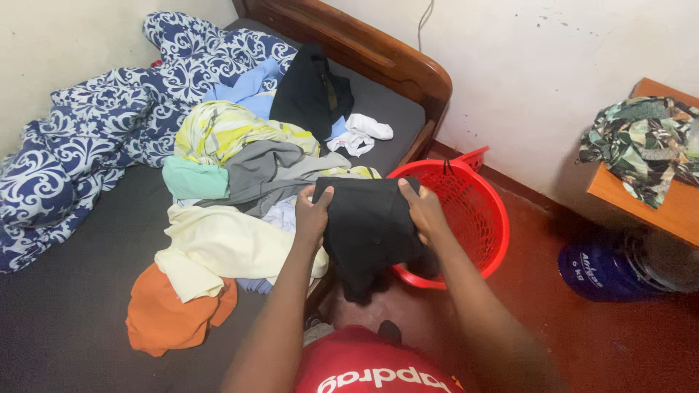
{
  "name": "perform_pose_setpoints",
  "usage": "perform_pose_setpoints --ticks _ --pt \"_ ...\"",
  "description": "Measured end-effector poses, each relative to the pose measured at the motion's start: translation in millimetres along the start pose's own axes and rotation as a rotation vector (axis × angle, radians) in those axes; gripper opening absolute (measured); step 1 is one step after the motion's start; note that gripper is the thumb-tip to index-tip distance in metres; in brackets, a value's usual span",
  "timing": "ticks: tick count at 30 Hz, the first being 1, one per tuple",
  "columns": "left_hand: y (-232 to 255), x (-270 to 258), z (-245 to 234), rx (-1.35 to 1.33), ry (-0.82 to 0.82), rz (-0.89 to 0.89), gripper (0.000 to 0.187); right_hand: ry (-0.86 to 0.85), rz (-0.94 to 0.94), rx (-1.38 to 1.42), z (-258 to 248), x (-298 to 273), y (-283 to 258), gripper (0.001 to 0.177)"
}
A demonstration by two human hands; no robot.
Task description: The person sorts through a pile of clothes on a bed, handles an orange shirt and a white garment, then folds a black garment by hand.
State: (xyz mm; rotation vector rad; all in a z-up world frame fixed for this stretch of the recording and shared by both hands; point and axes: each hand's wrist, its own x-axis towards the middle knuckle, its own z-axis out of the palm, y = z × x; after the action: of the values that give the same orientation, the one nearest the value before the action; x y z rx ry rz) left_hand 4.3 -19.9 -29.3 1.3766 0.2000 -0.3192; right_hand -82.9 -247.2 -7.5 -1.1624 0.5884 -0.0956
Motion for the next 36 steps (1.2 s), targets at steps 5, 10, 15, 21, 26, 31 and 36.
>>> perform_pose_setpoints --ticks 5,10,15,21,26,31,36 --pt "10.8 -3.1 3.6 0.098 0.027 0.177 0.078 0.099 0.049 -0.124 2.9 5.1 3.5 0.036" --pt "45.3 -28.3 1.8 0.063 -0.076 0.185 0.088 0.089 0.099 -0.036 15.1 -0.9 -16.1 0.032" --pt "52.4 -36.8 -5.8 0.053 -0.374 0.304 0.099 0.151 0.162 0.032 5.4 19.7 -10.5 0.031" --pt "38.3 -28.0 -5.8 0.375 -0.419 0.295 0.073 -0.13 0.18 0.344 -26.3 50.9 15.7 0.036" --pt "27.2 -25.5 2.4 0.376 -0.273 0.323 0.061 0.198 0.121 0.166 -6.1 17.5 -16.9 0.041" --pt "27.0 -20.2 9.0 0.318 -0.182 0.17 0.06 -0.015 -0.095 0.087 -7.0 0.1 -15.2 0.058" --pt "29.6 -7.7 9.7 0.235 -0.145 0.079 0.06 -0.057 -0.488 -0.521 -15.9 2.3 -2.6 0.066"
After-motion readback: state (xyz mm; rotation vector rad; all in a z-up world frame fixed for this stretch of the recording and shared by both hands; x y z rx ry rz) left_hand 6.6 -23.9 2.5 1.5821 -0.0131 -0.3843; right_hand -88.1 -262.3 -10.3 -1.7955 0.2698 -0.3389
